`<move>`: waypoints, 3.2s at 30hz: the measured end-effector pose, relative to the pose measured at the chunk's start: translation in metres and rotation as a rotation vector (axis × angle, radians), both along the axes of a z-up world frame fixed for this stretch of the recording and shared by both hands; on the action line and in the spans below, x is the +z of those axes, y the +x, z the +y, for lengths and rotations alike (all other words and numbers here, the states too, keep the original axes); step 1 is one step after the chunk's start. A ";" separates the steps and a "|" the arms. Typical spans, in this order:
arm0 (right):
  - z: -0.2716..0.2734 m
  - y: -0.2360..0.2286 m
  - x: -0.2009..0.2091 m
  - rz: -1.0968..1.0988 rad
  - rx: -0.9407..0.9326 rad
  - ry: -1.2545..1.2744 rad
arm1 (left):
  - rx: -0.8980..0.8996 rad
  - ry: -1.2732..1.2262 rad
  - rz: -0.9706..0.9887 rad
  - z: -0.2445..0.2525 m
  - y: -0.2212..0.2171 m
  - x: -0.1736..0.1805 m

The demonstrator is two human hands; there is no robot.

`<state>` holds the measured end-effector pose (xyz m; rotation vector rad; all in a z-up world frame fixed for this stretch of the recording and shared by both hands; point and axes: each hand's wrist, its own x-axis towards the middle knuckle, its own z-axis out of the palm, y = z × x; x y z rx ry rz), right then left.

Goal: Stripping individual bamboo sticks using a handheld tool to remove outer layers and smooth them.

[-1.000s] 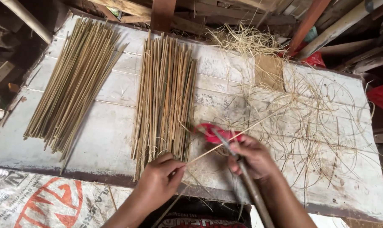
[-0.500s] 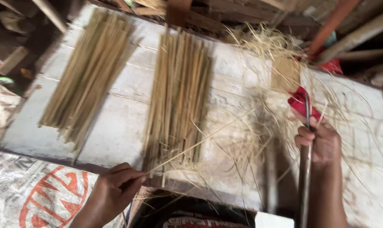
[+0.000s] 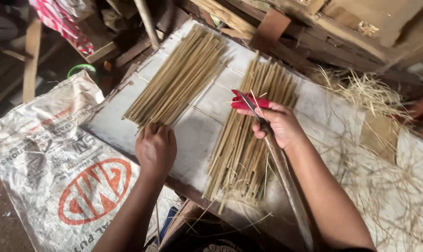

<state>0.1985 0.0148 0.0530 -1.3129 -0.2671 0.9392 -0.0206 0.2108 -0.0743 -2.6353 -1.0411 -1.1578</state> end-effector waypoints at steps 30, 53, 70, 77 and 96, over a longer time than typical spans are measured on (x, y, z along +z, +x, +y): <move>-0.307 -0.054 -0.023 -0.146 -0.464 0.152 | -0.743 -0.676 0.172 -0.085 0.138 0.104; -0.329 -0.080 -0.100 0.166 -0.450 0.568 | -0.372 -0.886 0.675 -0.133 0.105 0.129; -0.265 -0.095 -0.043 -0.085 -0.419 0.093 | -1.194 -0.807 0.207 -0.223 0.018 0.087; -0.260 -0.080 -0.041 0.175 -0.248 0.133 | -1.259 -0.827 0.082 -0.217 0.015 0.077; -0.318 -0.041 -0.067 -0.080 -0.523 -0.068 | -1.333 -0.808 0.072 -0.201 0.018 0.050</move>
